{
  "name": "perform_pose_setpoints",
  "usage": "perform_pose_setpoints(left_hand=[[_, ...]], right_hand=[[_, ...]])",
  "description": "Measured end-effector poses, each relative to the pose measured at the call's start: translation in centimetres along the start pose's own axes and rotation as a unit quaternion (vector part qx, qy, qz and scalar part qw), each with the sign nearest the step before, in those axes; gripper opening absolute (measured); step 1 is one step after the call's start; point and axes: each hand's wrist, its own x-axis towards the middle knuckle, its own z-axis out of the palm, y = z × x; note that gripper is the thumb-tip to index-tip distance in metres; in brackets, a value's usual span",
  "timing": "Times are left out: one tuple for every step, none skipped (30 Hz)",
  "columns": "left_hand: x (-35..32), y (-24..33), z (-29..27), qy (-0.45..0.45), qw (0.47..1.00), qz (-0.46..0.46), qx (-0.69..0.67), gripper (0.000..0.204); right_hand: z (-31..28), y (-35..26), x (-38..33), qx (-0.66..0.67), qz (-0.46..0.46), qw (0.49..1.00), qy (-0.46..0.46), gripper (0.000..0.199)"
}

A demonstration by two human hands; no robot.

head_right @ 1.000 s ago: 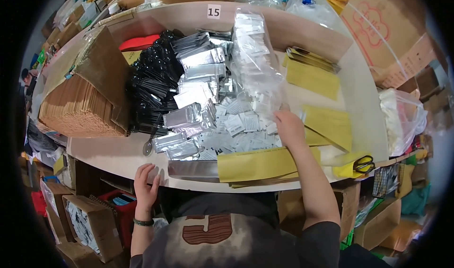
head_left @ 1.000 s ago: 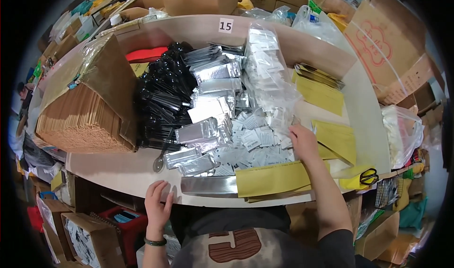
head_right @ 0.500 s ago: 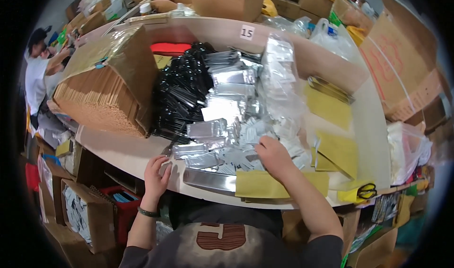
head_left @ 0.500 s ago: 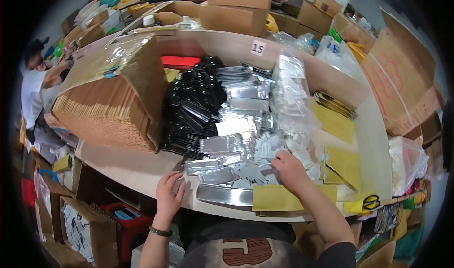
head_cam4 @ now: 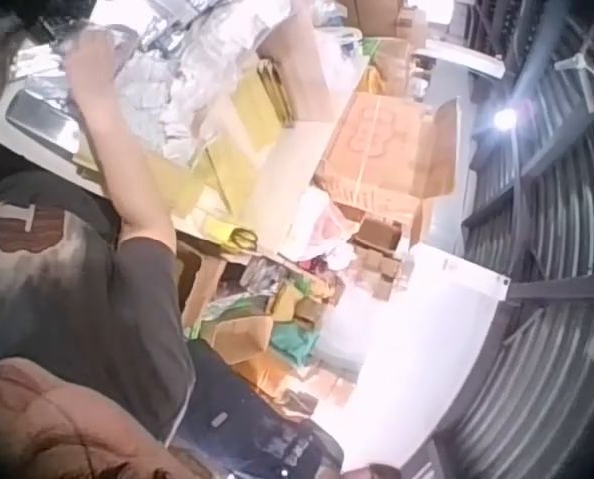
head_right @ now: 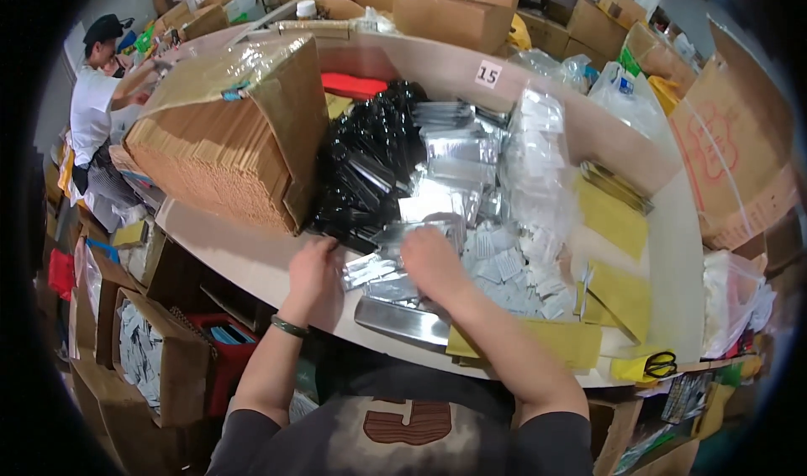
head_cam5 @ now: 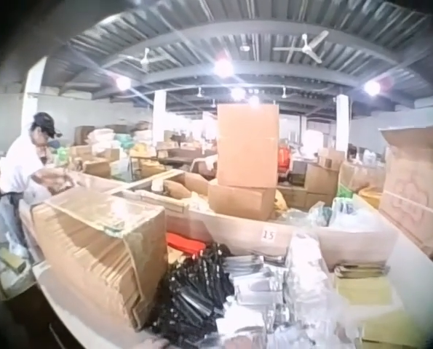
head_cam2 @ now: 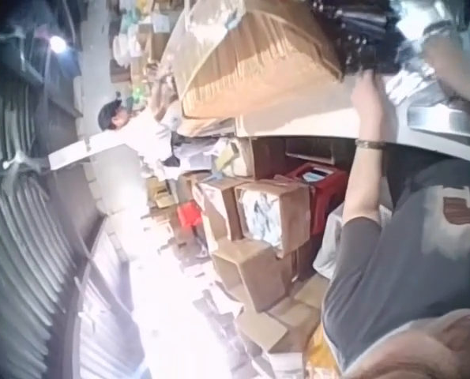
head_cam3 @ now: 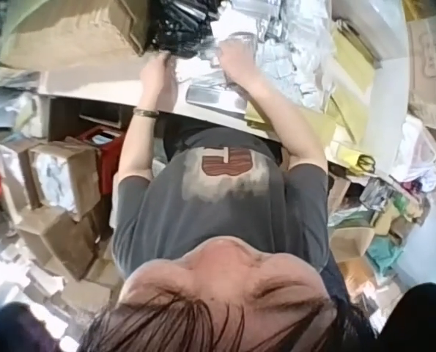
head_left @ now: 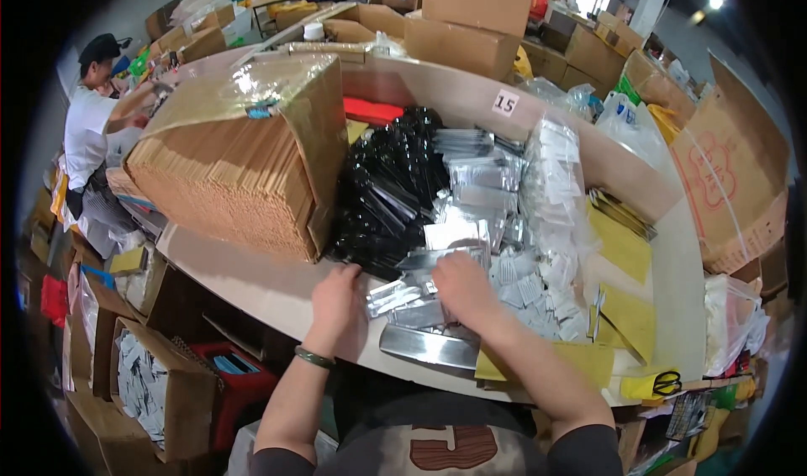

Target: Packing small product pouches into yellow envelopes at a factory workstation.

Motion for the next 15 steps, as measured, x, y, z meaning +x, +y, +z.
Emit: perform_pose_setpoints(left_hand=[[-0.3, -0.7, -0.6, 0.002, 1.0, -0.011, 0.005, 0.027], [-0.4, -0.5, -1.3, -0.011, 0.999, -0.052, 0.007, 0.028], [-0.7, -0.6, -1.4, -0.021, 0.998, -0.054, 0.007, 0.028], [-0.9, -0.7, -1.7, -0.003, 0.999, -0.05, -0.002, 0.027], [-1.3, -0.8, -1.7, 0.012, 0.999, -0.048, -0.011, 0.026], [-1.8, -0.9, -1.9, 0.016, 0.999, -0.037, -0.013, 0.029], [-2.3, -0.4, -2.2, 0.006, 0.999, -0.037, -0.017, 0.029], [-2.9, -0.2, -2.5, 0.008, 0.999, -0.05, -0.013, 0.03], [-3.4, -0.3, -2.5, 0.011, 0.998, -0.064, -0.008, 0.031], [-4.1, -1.2, -2.5, 0.003, 0.996, -0.09, 0.001, 0.03], [-4.5, -1.8, -2.4, -0.006, 0.996, -0.093, 0.003, 0.03], [-4.7, -2.3, -2.4, 0.029, 0.995, -0.092, 0.037, 0.03], [-4.8, -2.6, -2.9, 0.069, 0.991, -0.092, 0.073, 0.031], [-4.2, -2.8, -3.2, 0.086, 0.99, -0.07, 0.086, 0.027], [-3.0, -1.9, -3.2, 0.081, 0.991, -0.066, 0.085, 0.027]], right_hand=[[-1.0, 0.0, 0.2, 0.027, 0.022, 0.999, 0.017, 0.008], [-1.6, 0.5, 0.2, 0.035, 0.057, 0.997, 0.04, 0.006], [-2.3, 1.2, 0.1, 0.039, 0.063, 0.997, 0.033, 0.006], [-3.5, 1.9, 0.1, 0.029, 0.082, 0.995, 0.053, 0.006], [-4.3, 2.4, 0.0, 0.02, 0.103, 0.992, 0.07, 0.007], [-5.0, 2.7, 0.0, 0.023, 0.108, 0.992, 0.063, 0.007], [-6.0, 2.9, -0.3, 0.068, 0.193, 0.973, 0.104, 0.009], [-6.6, 2.8, -0.6, 0.113, 0.275, 0.944, 0.144, 0.012], [-7.4, 2.2, -1.1, 0.114, 0.283, 0.943, 0.137, 0.012], [-8.1, 1.1, -1.5, 0.157, 0.3, 0.931, 0.14, 0.013], [-8.2, 0.0, -2.2, 0.198, 0.319, 0.916, 0.14, 0.015], [-7.6, -1.8, -3.2, 0.262, 0.354, 0.894, 0.088, 0.017], [-6.5, -3.8, -4.4, 0.283, 0.309, 0.906, 0.065, 0.018], [-5.1, -5.4, -6.2, 0.3, 0.264, 0.916, 0.043, 0.021], [-2.9, -5.7, -8.8, 0.191, 0.132, 0.973, -0.01, 0.025]])
